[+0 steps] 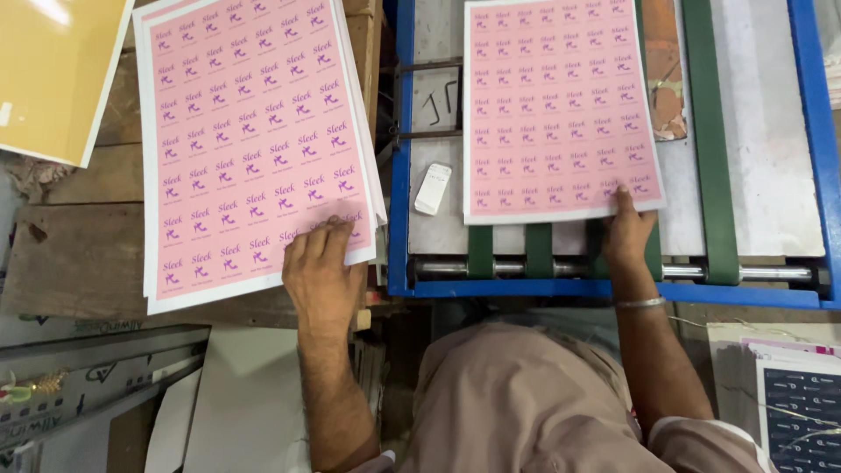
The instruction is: The person repeatedly picks up printed pink sheets from a stack on the left and places them onto a conveyor belt on the right. The sheets are handled one at a time and moved continuously throughout the clip.
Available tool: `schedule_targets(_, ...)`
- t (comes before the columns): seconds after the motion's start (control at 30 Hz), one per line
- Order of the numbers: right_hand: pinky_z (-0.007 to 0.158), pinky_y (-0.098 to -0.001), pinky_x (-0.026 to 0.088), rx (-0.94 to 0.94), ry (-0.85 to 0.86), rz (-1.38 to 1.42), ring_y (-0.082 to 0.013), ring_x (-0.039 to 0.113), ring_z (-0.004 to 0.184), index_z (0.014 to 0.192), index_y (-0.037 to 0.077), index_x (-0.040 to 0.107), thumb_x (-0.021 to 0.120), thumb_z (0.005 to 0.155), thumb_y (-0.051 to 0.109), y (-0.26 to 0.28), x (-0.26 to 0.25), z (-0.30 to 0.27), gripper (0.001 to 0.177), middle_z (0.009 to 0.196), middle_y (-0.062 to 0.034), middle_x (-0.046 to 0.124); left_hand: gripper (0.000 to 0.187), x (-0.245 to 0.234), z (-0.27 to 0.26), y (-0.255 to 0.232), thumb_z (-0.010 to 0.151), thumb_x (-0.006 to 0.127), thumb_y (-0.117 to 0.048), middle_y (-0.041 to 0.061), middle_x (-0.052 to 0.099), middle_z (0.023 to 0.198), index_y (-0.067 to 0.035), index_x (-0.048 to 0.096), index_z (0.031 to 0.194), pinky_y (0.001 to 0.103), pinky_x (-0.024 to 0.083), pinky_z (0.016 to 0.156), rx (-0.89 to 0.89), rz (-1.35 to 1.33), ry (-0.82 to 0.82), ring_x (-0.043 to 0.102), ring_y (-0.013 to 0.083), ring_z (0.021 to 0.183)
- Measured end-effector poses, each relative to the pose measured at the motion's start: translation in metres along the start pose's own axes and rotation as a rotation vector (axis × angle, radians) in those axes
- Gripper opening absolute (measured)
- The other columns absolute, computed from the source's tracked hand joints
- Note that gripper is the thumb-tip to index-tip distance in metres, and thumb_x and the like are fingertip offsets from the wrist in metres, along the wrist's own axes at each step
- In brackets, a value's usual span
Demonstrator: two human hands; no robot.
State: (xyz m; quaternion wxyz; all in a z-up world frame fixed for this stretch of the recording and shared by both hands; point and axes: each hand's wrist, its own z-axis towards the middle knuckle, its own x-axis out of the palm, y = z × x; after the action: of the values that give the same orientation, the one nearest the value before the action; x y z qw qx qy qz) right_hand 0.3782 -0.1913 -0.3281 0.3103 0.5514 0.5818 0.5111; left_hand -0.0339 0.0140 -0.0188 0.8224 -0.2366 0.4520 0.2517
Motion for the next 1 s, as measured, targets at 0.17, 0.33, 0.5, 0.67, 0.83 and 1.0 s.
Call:
schedule_targets(0.17,0.086,-0.0404,0.064,0.079,0.244,0.070,-0.0273,0.071,0.101,0.139,-0.006,0.049,0.059,0.108,0.020,0.024,0.001,-0.022,0.042,0.120,-0.0179,0.065,0.049,-0.004,0.002,-0.002,0.070,0.080,-0.013,0.009,0.071,0.118,-0.006,0.072,0.118,0.055,0.034,0.117,0.012,0.066,0.083,0.063,0.0293,0.114)
schedule_targets(0.33,0.088,-0.0407,0.064,0.227,0.276,0.038,-0.0297,0.071,0.102,0.138,-0.006,0.047,0.057,0.106,0.014,0.052,-0.005,-0.079,0.039,0.118,-0.0216,0.065,0.048,-0.010,-0.007,0.022,0.085,0.076,-0.015,0.011,0.066,0.137,-0.008,0.069,0.131,0.052,0.032,0.120,-0.007,-0.120,0.215,0.057,0.0292,0.129)
schedule_targets(0.5,0.090,-0.0416,0.062,0.245,0.472,-0.020,-0.0294,0.071,0.107,0.142,-0.008,0.050,0.055,0.105,0.017,0.095,0.018,-0.127,0.044,0.124,-0.0218,0.066,0.028,-0.019,-0.007,0.064,0.106,0.063,-0.017,0.007,0.069,0.140,-0.016,0.069,0.134,0.041,0.053,0.118,-0.210,-0.294,-0.063,0.063,0.0229,0.135)
schedule_targets(0.67,0.092,-0.0444,0.061,0.229,0.950,0.112,-0.0292,0.069,0.113,0.144,-0.006,0.049,0.058,0.102,0.019,0.136,0.067,-0.179,0.050,0.129,-0.0173,0.066,0.047,-0.001,-0.005,-0.011,0.083,0.065,-0.011,0.017,0.067,0.133,0.001,0.065,0.128,0.046,0.040,0.118,0.057,-0.117,-0.079,0.058,0.0345,0.132)
schedule_targets(0.83,0.097,-0.0424,0.058,0.336,0.956,0.340,-0.0228,0.062,0.121,0.145,0.006,0.045,0.065,0.097,0.014,0.140,0.108,-0.215,0.053,0.135,-0.0084,0.061,0.054,0.029,-0.011,-0.120,0.092,0.066,-0.029,0.014,0.059,0.145,-0.003,0.061,0.138,0.061,0.016,0.127,0.294,0.043,0.247,0.044,0.0292,0.146)
schedule_targets(1.0,0.099,-0.0360,0.059,0.164,0.475,0.307,-0.0229,0.067,0.119,0.140,-0.001,0.055,0.060,0.097,-0.003,0.135,0.092,-0.164,0.043,0.132,-0.0125,0.066,0.064,0.002,-0.011,-0.092,0.094,0.064,-0.048,0.019,0.053,0.149,-0.002,0.057,0.139,0.057,0.023,0.123,0.237,-0.136,0.329,0.045,0.0340,0.144)
